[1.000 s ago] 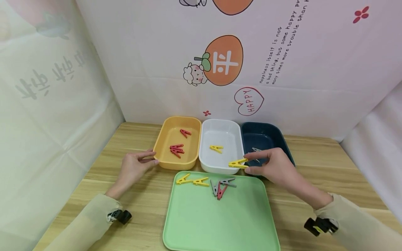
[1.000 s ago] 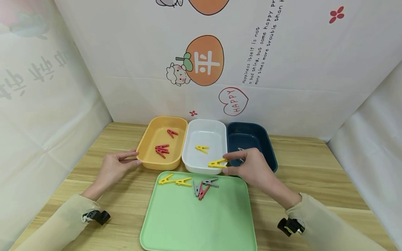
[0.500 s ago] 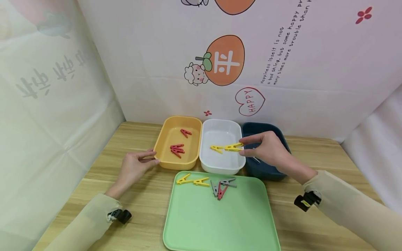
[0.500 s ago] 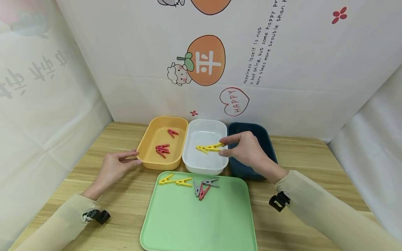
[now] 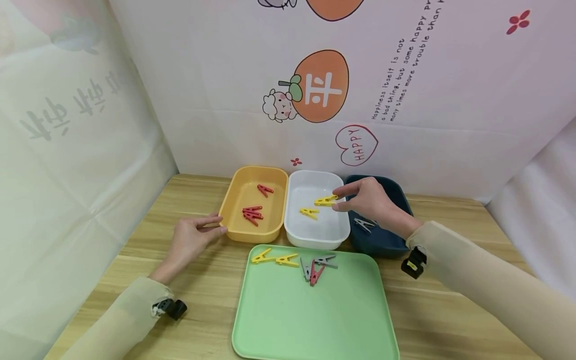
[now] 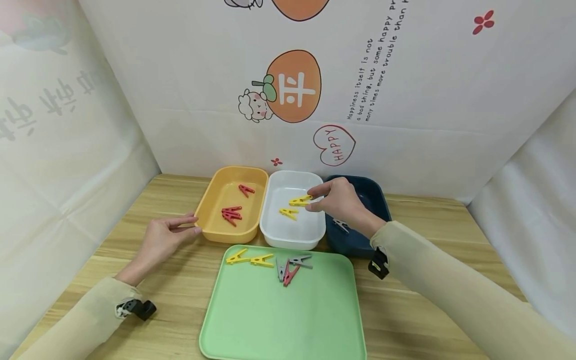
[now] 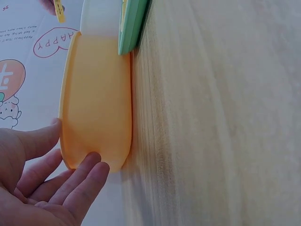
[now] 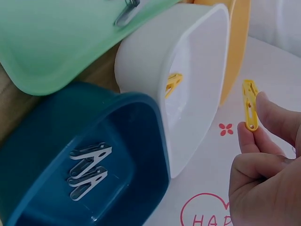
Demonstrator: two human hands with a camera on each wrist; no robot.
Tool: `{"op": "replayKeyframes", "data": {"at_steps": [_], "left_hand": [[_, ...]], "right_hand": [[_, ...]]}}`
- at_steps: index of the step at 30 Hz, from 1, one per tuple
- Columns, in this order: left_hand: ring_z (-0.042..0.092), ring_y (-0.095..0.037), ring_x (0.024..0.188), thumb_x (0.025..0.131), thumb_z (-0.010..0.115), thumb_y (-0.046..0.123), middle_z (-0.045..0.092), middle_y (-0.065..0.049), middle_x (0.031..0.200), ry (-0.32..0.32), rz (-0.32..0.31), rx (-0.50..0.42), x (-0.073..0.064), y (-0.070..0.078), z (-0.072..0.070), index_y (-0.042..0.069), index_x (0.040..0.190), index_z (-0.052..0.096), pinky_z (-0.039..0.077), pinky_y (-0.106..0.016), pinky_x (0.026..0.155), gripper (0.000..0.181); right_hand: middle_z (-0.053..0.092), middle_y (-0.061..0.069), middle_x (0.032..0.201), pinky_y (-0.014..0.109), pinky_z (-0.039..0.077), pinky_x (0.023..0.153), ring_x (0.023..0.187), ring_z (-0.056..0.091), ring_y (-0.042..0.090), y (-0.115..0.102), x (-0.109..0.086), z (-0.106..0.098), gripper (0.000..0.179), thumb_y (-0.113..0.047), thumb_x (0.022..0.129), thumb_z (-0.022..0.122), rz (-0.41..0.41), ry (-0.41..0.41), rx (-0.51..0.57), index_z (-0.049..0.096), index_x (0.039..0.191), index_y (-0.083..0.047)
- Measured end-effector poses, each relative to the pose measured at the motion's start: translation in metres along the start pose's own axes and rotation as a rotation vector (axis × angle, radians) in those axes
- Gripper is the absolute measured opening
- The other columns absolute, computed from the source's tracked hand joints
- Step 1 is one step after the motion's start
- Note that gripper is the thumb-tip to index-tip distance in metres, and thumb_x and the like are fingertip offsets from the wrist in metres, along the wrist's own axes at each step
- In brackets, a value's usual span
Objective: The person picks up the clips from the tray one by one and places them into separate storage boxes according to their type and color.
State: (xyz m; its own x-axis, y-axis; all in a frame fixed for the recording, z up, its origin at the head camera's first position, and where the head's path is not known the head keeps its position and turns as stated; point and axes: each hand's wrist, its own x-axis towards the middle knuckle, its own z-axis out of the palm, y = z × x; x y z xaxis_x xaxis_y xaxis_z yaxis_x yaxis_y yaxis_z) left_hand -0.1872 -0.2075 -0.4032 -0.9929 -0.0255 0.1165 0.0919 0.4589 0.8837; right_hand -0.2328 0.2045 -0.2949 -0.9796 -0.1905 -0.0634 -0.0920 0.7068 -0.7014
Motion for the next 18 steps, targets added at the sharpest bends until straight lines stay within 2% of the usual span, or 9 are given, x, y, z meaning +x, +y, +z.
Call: {"op": "replayKeyframes", "data": {"at_steps": [9,18], "left_hand": [[0.074,-0.034,0.108,0.092,0.086,0.019,0.064,-0.019,0.140,0.005,0.010,0.006,0.001,-0.002,0.001,-0.001,0.123,0.076,0.062,-0.025,0.080,0.038],[0.074,-0.034,0.108,0.091,0.086,0.018,0.065,-0.018,0.139,0.011,0.014,0.003,0.001,-0.003,0.001,-0.001,0.122,0.076,0.062,-0.024,0.078,0.038]], "right_hand": [[0.073,0.019,0.126,0.052,0.055,0.101,0.116,0.062,0.036,0.005,0.027,0.014,0.037,-0.013,0.091,0.085,0.026,-0.007,-0.047,0.076,0.126,-0.002],[0.072,0.018,0.128,0.052,0.055,0.103,0.116,0.063,0.035,0.002,0.040,0.031,0.038,-0.013,0.090,0.086,0.055,-0.024,-0.033,0.077,0.125,-0.002]]}}
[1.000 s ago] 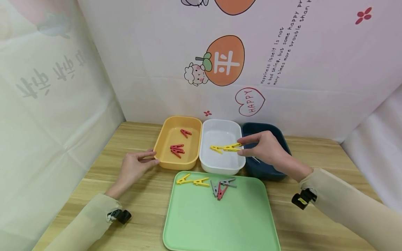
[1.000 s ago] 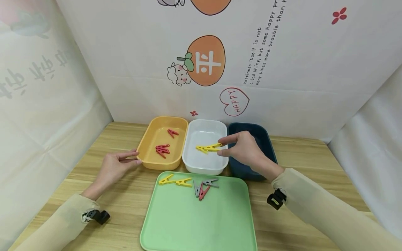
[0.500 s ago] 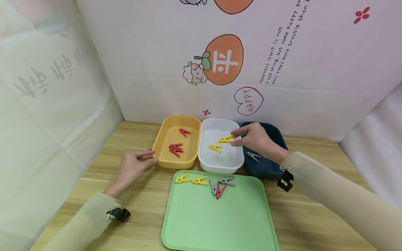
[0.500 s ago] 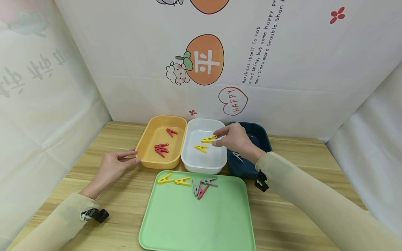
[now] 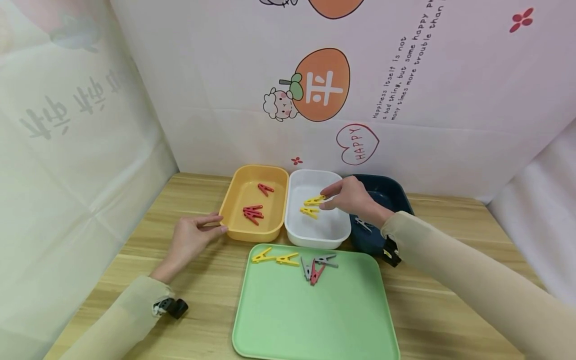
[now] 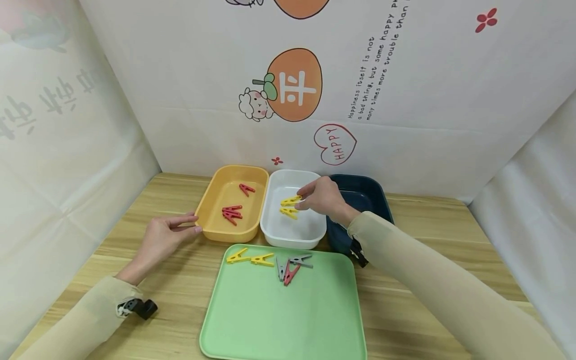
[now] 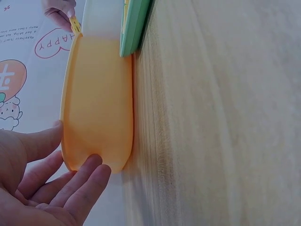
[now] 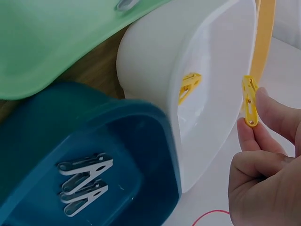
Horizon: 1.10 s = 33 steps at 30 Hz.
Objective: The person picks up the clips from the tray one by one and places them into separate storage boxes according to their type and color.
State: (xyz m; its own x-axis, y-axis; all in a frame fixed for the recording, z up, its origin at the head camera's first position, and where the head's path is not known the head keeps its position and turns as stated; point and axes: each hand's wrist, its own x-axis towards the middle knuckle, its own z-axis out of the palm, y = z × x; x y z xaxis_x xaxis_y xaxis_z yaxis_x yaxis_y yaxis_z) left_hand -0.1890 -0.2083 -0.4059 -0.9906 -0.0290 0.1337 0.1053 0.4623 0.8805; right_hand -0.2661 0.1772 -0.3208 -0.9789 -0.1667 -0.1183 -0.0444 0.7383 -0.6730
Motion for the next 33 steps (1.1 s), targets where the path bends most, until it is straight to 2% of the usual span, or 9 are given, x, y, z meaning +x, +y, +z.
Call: {"op": "replayKeyframes", "data": {"at_steps": [12,22,29,33], "left_hand": [[0.074,-0.034,0.107,0.091,0.086,0.015,0.065,-0.019,0.138,0.002,0.005,-0.014,0.000,-0.001,0.001,-0.003,0.122,0.076,0.062,-0.024,0.078,0.037],[0.075,-0.034,0.106,0.092,0.086,0.018,0.065,-0.019,0.138,0.003,-0.005,0.012,0.000,0.000,0.001,-0.002,0.122,0.076,0.062,-0.024,0.077,0.037],[0.075,-0.033,0.106,0.092,0.086,0.016,0.065,-0.018,0.138,0.003,-0.011,0.001,0.000,0.001,0.001,-0.002,0.122,0.076,0.062,-0.024,0.077,0.037],[0.075,-0.033,0.107,0.092,0.086,0.018,0.065,-0.018,0.138,0.003,-0.015,0.007,0.000,0.000,0.001,-0.001,0.122,0.076,0.062,-0.023,0.078,0.037]], "right_hand": [[0.074,0.017,0.122,0.052,0.053,0.103,0.112,0.063,0.034,0.002,0.006,0.014,0.035,-0.009,0.090,0.086,0.007,-0.028,0.021,0.077,0.123,0.000],[0.076,0.017,0.117,0.052,0.053,0.104,0.112,0.064,0.034,0.006,0.009,0.021,0.034,-0.006,0.089,0.086,0.008,-0.041,0.034,0.078,0.120,0.001],[0.076,0.016,0.119,0.052,0.051,0.107,0.112,0.064,0.034,0.006,0.011,0.024,0.036,-0.007,0.089,0.087,0.002,-0.048,0.036,0.077,0.122,0.001],[0.073,0.015,0.127,0.055,0.049,0.110,0.117,0.061,0.034,0.006,0.012,0.027,0.042,-0.011,0.088,0.088,0.030,-0.070,0.010,0.075,0.127,0.000]]}}
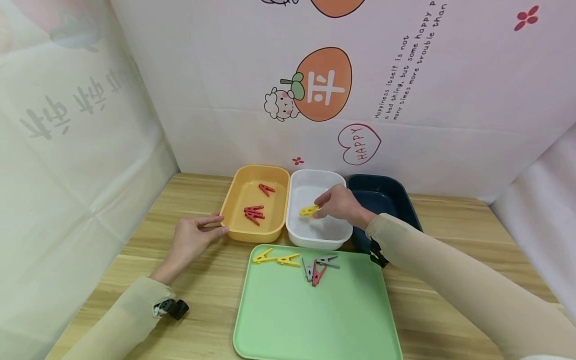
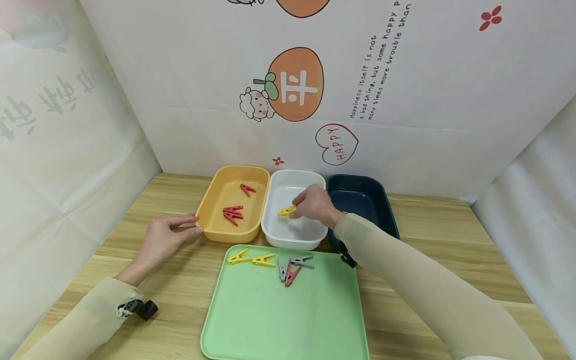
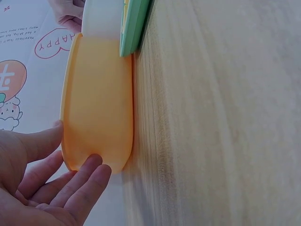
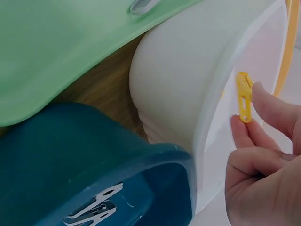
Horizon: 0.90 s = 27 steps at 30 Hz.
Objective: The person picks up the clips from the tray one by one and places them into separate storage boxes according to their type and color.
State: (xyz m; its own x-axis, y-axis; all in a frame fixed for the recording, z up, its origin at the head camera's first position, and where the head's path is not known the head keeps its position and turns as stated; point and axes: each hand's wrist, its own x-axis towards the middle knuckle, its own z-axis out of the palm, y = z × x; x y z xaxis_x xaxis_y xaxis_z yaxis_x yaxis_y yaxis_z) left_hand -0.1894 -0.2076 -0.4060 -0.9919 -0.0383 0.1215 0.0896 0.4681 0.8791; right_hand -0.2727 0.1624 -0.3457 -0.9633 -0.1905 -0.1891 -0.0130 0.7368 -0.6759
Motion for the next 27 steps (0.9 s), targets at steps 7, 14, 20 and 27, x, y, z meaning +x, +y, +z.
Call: {"op": "replayKeyframes", "data": {"at_steps": [7,14,20,27], "left_hand": [[0.075,-0.033,0.107,0.091,0.086,0.017,0.065,-0.018,0.139,-0.005,0.001,-0.004,0.000,0.000,0.002,-0.001,0.123,0.076,0.062,-0.023,0.076,0.038],[0.075,-0.033,0.107,0.091,0.086,0.017,0.065,-0.019,0.139,-0.012,0.011,-0.020,-0.001,-0.003,0.003,-0.002,0.123,0.076,0.062,-0.024,0.076,0.038],[0.075,-0.033,0.106,0.091,0.086,0.016,0.065,-0.019,0.139,-0.008,0.008,-0.021,-0.001,-0.004,0.001,-0.002,0.123,0.076,0.062,-0.024,0.077,0.038],[0.075,-0.032,0.106,0.092,0.086,0.018,0.065,-0.016,0.140,-0.020,0.011,-0.014,0.000,-0.003,0.001,-0.001,0.124,0.076,0.062,-0.025,0.078,0.038]], "right_hand": [[0.071,0.017,0.130,0.054,0.051,0.108,0.120,0.060,0.036,-0.003,-0.008,-0.005,0.044,-0.012,0.090,0.086,0.017,0.018,-0.041,0.073,0.131,0.001],[0.074,0.016,0.122,0.051,0.056,0.097,0.118,0.061,0.036,-0.007,-0.039,-0.014,0.031,-0.012,0.092,0.083,-0.091,0.081,-0.120,0.078,0.121,-0.003],[0.076,0.010,0.109,0.036,0.058,0.073,0.099,0.061,0.028,0.001,-0.075,-0.015,0.024,-0.012,0.093,0.083,-0.201,0.145,-0.150,0.080,0.115,-0.004],[0.075,0.004,0.100,0.026,0.038,0.045,0.046,0.046,0.018,0.013,-0.118,-0.017,0.022,-0.011,0.092,0.082,-0.221,0.178,-0.101,0.081,0.113,-0.005]]}}
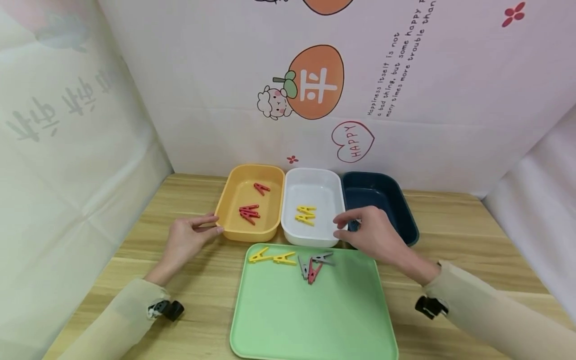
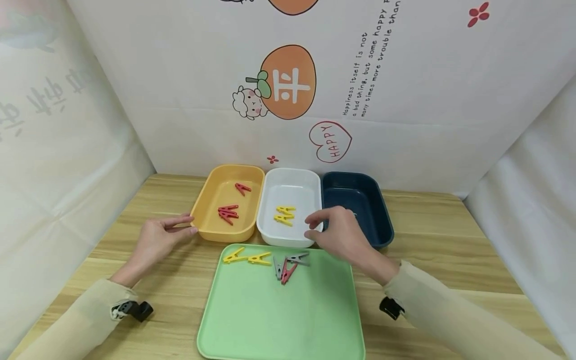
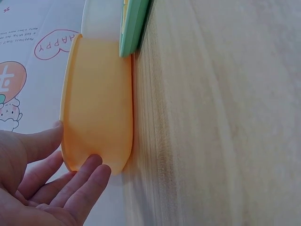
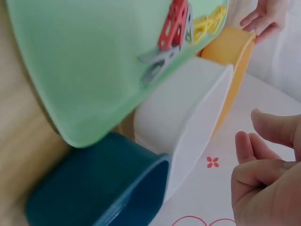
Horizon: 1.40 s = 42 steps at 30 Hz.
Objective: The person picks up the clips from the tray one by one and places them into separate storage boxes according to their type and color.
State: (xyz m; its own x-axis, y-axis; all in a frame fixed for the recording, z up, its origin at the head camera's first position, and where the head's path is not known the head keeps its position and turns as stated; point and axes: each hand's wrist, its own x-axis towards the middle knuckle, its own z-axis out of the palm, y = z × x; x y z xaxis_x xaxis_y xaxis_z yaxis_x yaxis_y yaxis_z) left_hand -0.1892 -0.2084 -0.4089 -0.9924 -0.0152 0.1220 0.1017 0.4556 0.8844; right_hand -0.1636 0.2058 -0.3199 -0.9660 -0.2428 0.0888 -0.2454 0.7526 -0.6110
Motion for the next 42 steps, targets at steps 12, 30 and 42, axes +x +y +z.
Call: {"op": "replayKeyframes", "data": {"at_steps": [12,30,42], "left_hand": [[0.073,-0.036,0.111,0.093,0.085,0.019,0.064,-0.018,0.140,0.001,0.008,0.006,-0.001,0.004,-0.001,-0.002,0.123,0.076,0.061,-0.024,0.081,0.038],[0.073,-0.033,0.111,0.092,0.085,0.020,0.065,-0.016,0.140,0.007,-0.012,0.015,0.000,0.005,0.000,-0.002,0.123,0.076,0.060,-0.022,0.080,0.038],[0.075,-0.033,0.107,0.091,0.086,0.018,0.065,-0.017,0.139,0.010,-0.016,0.007,0.000,0.003,0.000,-0.001,0.123,0.076,0.061,-0.022,0.077,0.038]], "right_hand": [[0.075,-0.005,0.089,0.026,0.034,0.046,0.052,0.043,0.015,0.017,-0.044,0.010,0.016,-0.011,0.089,0.085,0.059,0.011,0.009,0.083,0.105,-0.011],[0.077,-0.007,0.097,0.046,0.059,0.084,0.098,0.069,0.020,0.035,-0.059,0.043,0.018,-0.012,0.086,0.088,0.057,-0.117,0.003,0.084,0.103,-0.015],[0.077,-0.010,0.105,0.046,0.060,0.090,0.105,0.072,0.018,0.022,-0.044,0.065,0.024,-0.005,0.083,0.089,-0.098,-0.091,-0.081,0.083,0.101,-0.019]]}}
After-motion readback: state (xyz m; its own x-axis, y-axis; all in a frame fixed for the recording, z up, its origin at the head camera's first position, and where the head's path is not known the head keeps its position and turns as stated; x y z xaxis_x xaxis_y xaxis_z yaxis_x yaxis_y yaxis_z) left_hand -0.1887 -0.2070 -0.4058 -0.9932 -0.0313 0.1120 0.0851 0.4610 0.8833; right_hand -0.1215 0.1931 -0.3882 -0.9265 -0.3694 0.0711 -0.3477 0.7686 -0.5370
